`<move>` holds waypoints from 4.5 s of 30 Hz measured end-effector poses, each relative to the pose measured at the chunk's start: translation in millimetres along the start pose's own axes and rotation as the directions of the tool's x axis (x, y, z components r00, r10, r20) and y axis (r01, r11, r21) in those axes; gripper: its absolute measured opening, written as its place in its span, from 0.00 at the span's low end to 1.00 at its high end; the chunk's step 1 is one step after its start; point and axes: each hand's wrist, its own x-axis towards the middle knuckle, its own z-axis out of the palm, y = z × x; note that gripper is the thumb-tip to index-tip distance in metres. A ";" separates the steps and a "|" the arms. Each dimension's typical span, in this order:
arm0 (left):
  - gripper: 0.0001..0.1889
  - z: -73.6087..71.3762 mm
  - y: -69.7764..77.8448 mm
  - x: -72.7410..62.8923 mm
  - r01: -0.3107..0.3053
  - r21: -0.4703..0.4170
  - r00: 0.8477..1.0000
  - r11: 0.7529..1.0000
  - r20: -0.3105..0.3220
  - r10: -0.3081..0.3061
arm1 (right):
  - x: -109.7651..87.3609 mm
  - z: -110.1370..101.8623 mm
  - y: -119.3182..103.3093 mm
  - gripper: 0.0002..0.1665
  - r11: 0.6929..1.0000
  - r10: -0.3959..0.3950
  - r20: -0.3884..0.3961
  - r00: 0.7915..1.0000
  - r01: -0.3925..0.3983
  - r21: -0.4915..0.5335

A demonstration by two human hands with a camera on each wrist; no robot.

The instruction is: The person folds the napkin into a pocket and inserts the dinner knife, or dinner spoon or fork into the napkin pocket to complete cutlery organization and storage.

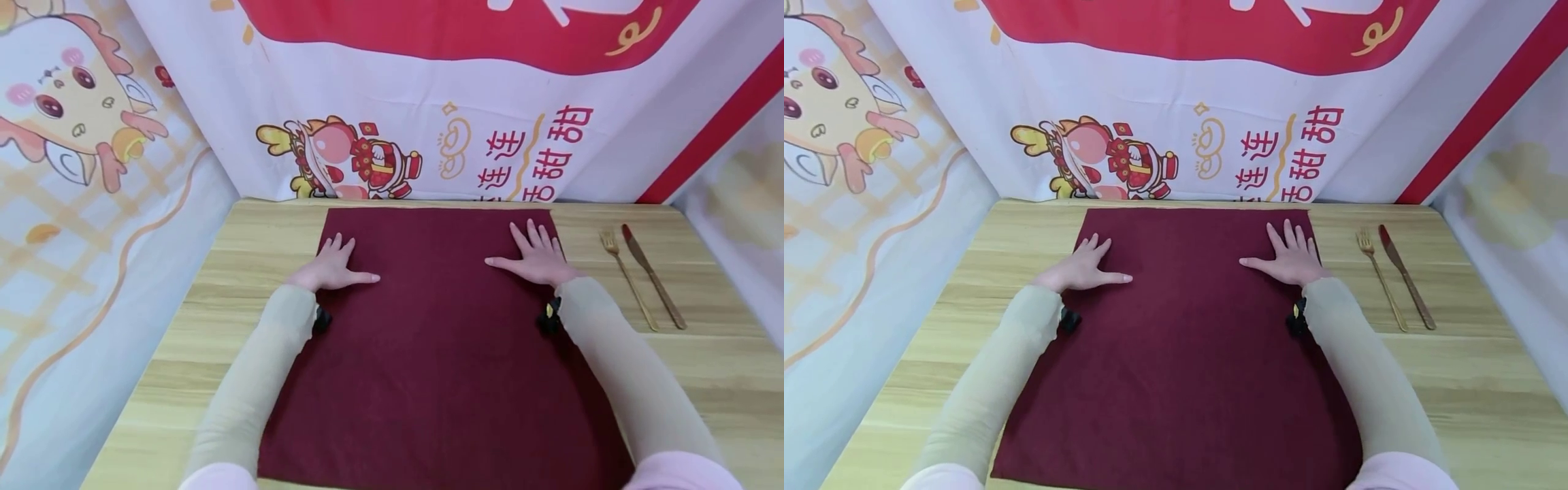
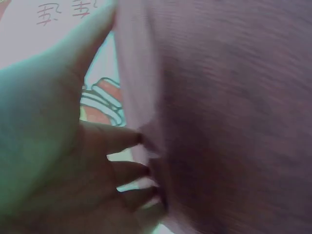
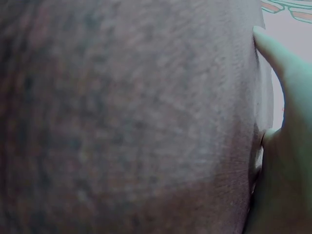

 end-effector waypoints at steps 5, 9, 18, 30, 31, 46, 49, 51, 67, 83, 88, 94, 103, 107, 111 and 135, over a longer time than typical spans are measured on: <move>0.62 -2.6 1.9 4.1 0.059 0.013 0.997 0.998 0.049 -0.059 | 0.4 0.2 2.2 0.71 1.000 0.000 0.004 1.000 0.000 -0.015; 0.61 -2.1 -1.8 5.8 0.063 0.005 0.996 0.998 0.066 -0.063 | 1.5 1.6 9.3 0.71 0.999 0.004 0.002 1.000 -0.004 -0.032; 0.56 -4.2 -8.0 -1.9 0.010 -0.098 1.000 0.995 0.009 -0.010 | 0.3 1.0 10.0 0.72 1.000 -0.002 0.000 1.000 0.002 -0.019; 0.44 -17.4 -38.1 15.6 -0.073 -0.441 0.949 0.895 -0.305 -0.073 | -3.8 -25.9 3.6 0.65 0.992 -0.048 -0.198 0.979 0.070 0.105; 0.44 -20.6 -41.3 18.5 -0.074 -0.467 0.945 0.881 -0.316 -0.088 | -3.9 -31.3 4.5 0.64 0.985 -0.025 -0.202 0.979 0.058 0.162; 0.40 -49.3 -66.5 59.1 0.042 -0.703 0.928 0.710 -0.236 -0.288 | 1.4 -74.2 24.8 0.62 0.847 0.256 -0.149 0.955 -0.147 0.511; 0.39 -47.8 -66.4 63.5 0.036 -0.739 0.927 0.672 -0.227 -0.299 | 4.5 -72.7 24.2 0.60 0.837 0.261 -0.141 0.955 -0.151 0.526; 0.38 -47.0 -65.0 65.5 0.030 -0.755 0.925 0.655 -0.228 -0.305 | 6.4 -71.5 23.8 0.59 0.828 0.261 -0.147 0.954 -0.143 0.542; 0.30 -42.0 -51.8 75.0 -0.034 -0.755 0.887 0.655 -0.325 -0.328 | 15.4 -65.1 16.7 0.33 0.838 0.319 -0.296 0.901 -0.122 0.532; 0.21 -52.9 -44.6 59.3 -0.121 -0.570 0.835 0.813 -0.502 -0.228 | -1.2 -79.9 6.3 0.29 0.875 0.275 -0.363 0.890 -0.076 0.478; 0.19 -58.3 -46.6 50.1 -0.158 -0.546 0.840 0.823 -0.512 -0.178 | -12.0 -91.0 3.5 0.25 0.843 0.237 -0.354 0.905 -0.010 0.538; 0.17 -62.1 -51.2 42.5 -0.219 -0.626 0.862 0.748 -0.484 -0.153 | -23.3 -98.4 1.0 0.21 0.748 0.212 -0.311 0.926 0.051 0.662; 0.18 -67.0 -48.4 33.8 -0.232 -0.612 0.869 0.757 -0.480 -0.122 | -26.9 -103.6 1.4 0.30 0.745 0.227 -0.256 0.939 0.002 0.667; 0.17 -67.1 -45.6 29.6 -0.246 -0.611 0.863 0.752 -0.491 -0.117 | -27.1 -106.4 1.8 0.30 0.750 0.241 -0.261 0.935 -0.009 0.662; 0.17 -68.5 -43.9 27.8 -0.256 -0.607 0.848 0.753 -0.515 -0.127 | -28.4 -110.0 2.3 0.32 0.753 0.242 -0.282 0.929 0.004 0.658; 0.10 -105.3 -19.6 12.3 -0.391 -0.531 0.638 0.752 -0.745 -0.194 | -31.2 -155.7 -11.5 0.12 0.652 0.361 -0.457 0.813 0.130 0.747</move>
